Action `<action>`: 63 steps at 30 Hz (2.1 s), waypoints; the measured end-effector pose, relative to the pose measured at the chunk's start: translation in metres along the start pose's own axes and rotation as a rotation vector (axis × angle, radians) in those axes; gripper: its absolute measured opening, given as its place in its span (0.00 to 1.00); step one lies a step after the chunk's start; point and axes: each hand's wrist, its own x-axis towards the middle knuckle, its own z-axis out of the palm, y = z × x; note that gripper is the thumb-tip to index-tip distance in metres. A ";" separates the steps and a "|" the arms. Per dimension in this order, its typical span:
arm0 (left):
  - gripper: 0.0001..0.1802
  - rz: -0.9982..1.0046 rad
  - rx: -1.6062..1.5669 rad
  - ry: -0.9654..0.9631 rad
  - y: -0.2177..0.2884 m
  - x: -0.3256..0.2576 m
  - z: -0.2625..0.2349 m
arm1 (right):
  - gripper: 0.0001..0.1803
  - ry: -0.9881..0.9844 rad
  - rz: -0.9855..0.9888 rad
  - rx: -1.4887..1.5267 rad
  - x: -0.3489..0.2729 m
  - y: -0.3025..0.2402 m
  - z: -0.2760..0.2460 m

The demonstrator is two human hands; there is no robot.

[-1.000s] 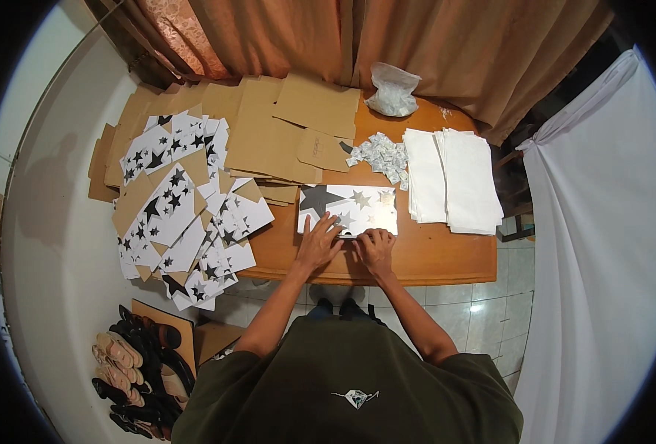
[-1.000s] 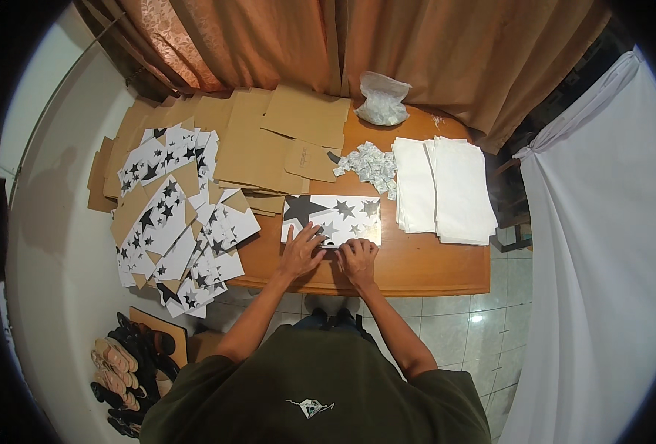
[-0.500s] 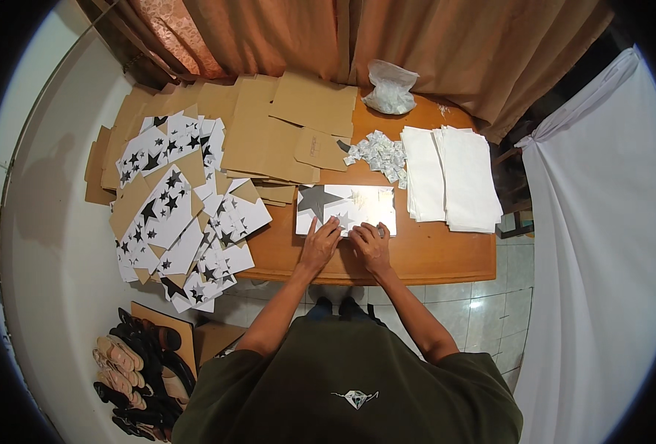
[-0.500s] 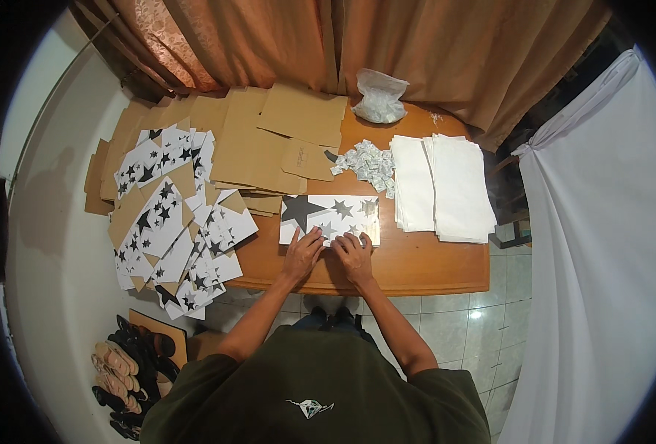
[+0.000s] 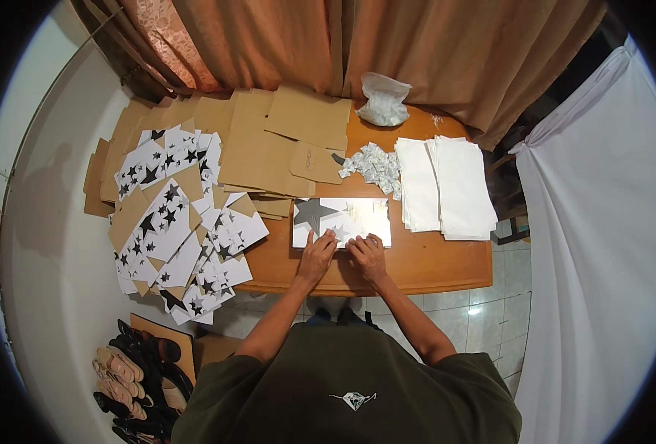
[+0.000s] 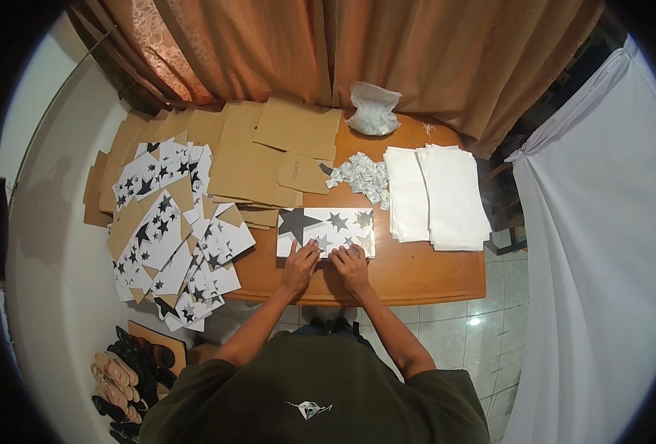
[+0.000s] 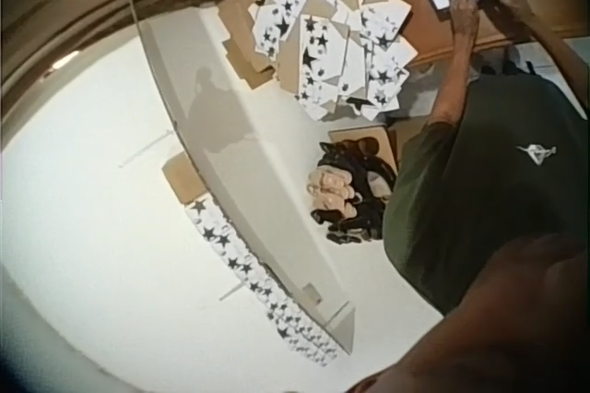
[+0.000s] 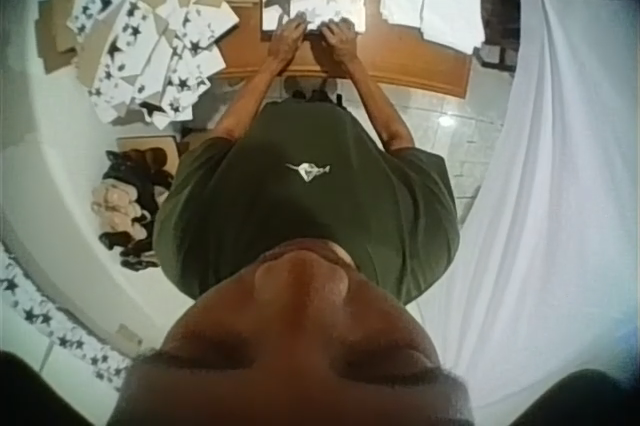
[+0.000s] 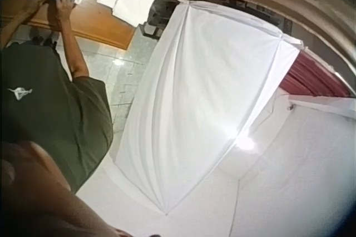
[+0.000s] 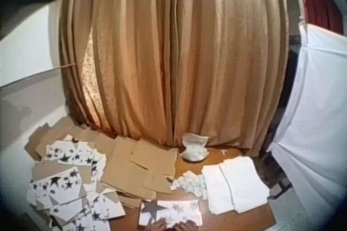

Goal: Folding shoe boxes and organizing them on a shelf.

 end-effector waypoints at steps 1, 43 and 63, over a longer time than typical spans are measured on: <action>0.14 -0.020 -0.007 -0.030 0.003 -0.002 -0.002 | 0.21 -0.011 0.028 0.025 0.000 -0.003 -0.004; 0.58 -1.087 -0.484 0.576 0.314 0.084 0.175 | 0.28 -0.398 0.432 1.221 -0.045 0.296 -0.076; 0.33 -0.879 -0.409 1.247 0.519 -0.047 -0.047 | 0.32 -0.459 -0.221 1.311 -0.080 0.067 -0.339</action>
